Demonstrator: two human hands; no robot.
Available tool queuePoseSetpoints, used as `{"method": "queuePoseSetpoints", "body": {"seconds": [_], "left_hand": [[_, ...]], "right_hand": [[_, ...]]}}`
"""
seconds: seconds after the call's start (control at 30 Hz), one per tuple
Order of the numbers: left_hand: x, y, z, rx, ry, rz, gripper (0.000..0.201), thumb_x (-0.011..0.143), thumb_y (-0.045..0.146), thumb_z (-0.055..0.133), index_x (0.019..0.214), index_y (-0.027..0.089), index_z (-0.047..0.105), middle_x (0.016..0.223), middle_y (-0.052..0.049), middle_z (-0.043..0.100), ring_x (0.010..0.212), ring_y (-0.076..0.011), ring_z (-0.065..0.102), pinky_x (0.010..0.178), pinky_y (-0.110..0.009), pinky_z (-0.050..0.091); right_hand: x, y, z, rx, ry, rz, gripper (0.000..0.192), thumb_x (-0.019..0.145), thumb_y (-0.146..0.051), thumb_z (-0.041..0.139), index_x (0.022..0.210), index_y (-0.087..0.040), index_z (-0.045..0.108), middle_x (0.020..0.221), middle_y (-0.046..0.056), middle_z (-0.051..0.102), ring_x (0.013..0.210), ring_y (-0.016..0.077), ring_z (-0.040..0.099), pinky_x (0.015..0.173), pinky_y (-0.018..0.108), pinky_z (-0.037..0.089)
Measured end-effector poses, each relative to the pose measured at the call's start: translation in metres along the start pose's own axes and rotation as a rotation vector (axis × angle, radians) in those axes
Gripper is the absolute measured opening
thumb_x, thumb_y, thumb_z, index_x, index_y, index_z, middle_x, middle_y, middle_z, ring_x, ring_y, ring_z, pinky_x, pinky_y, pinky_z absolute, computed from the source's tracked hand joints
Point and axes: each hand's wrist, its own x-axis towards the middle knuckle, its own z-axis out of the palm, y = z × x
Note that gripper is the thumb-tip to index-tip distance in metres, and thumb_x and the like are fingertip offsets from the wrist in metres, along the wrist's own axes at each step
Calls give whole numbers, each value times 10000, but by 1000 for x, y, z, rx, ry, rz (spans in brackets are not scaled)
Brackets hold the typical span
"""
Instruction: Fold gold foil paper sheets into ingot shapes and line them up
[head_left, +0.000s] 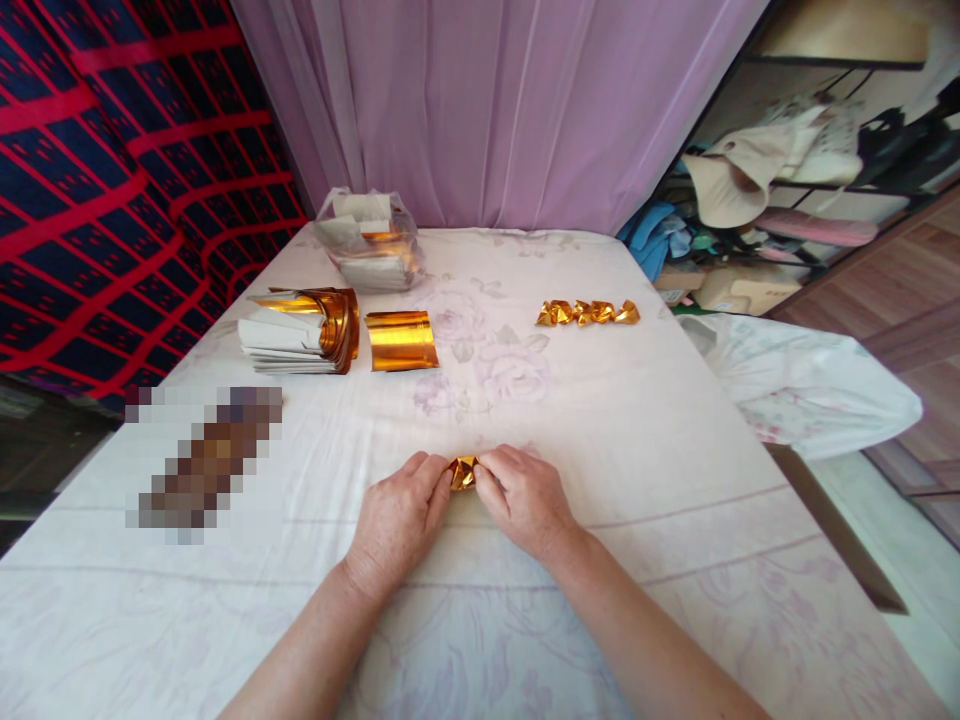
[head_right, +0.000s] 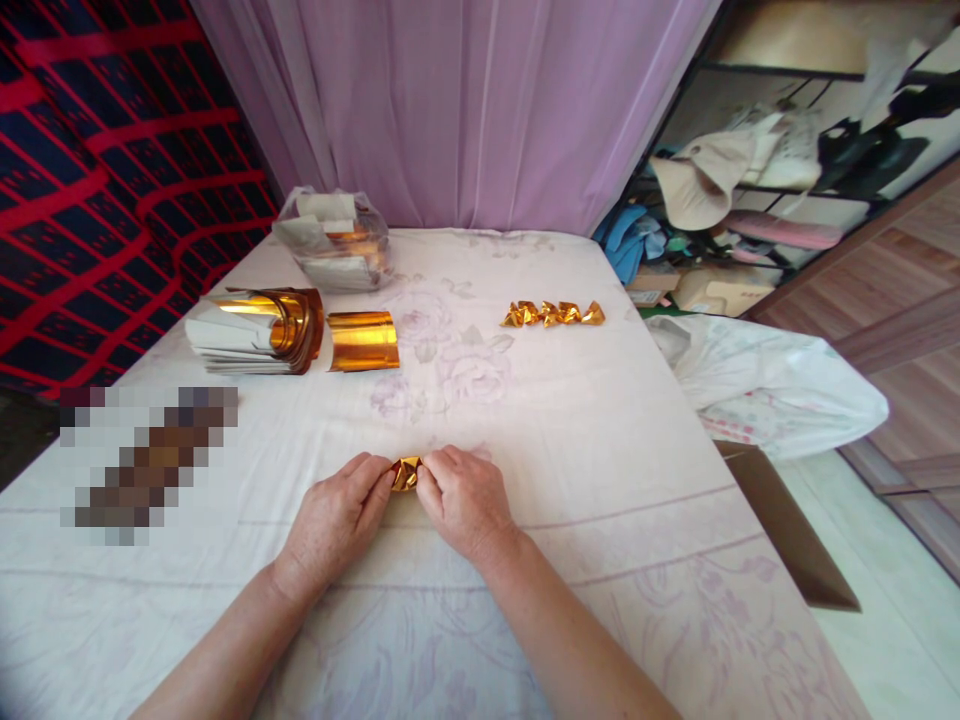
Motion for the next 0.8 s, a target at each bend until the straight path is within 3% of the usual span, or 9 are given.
{"method": "queuePoseSetpoints", "body": {"seconds": [0.33, 0.57, 0.8], "left_hand": [[1, -2, 3, -51, 12, -10, 243, 999, 281, 353, 947, 221, 583, 896, -25, 660, 790, -189, 661, 638, -270, 457], [4, -4, -1, -184, 9, -84, 243, 974, 308, 377, 900, 217, 589, 843, -25, 691, 789, -184, 660, 674, -276, 459], [4, -3, 2, -180, 19, -84, 253, 971, 336, 383, 890, 223, 594, 838, -20, 693, 780, -182, 658, 662, -268, 447]], "right_hand": [[-1, -2, 3, 17, 32, -12, 270, 932, -177, 416, 698, -206, 547, 647, 0, 597, 624, 131, 556, 637, 265, 337], [0, 1, 0, 38, -8, 33, 258, 923, -210, 454, 677, -212, 531, 639, -9, 598, 599, 123, 538, 610, 254, 315], [-1, -2, 4, 18, -19, 18, 279, 919, -191, 439, 647, -207, 496, 610, -11, 586, 568, 116, 517, 610, 266, 287]]}}
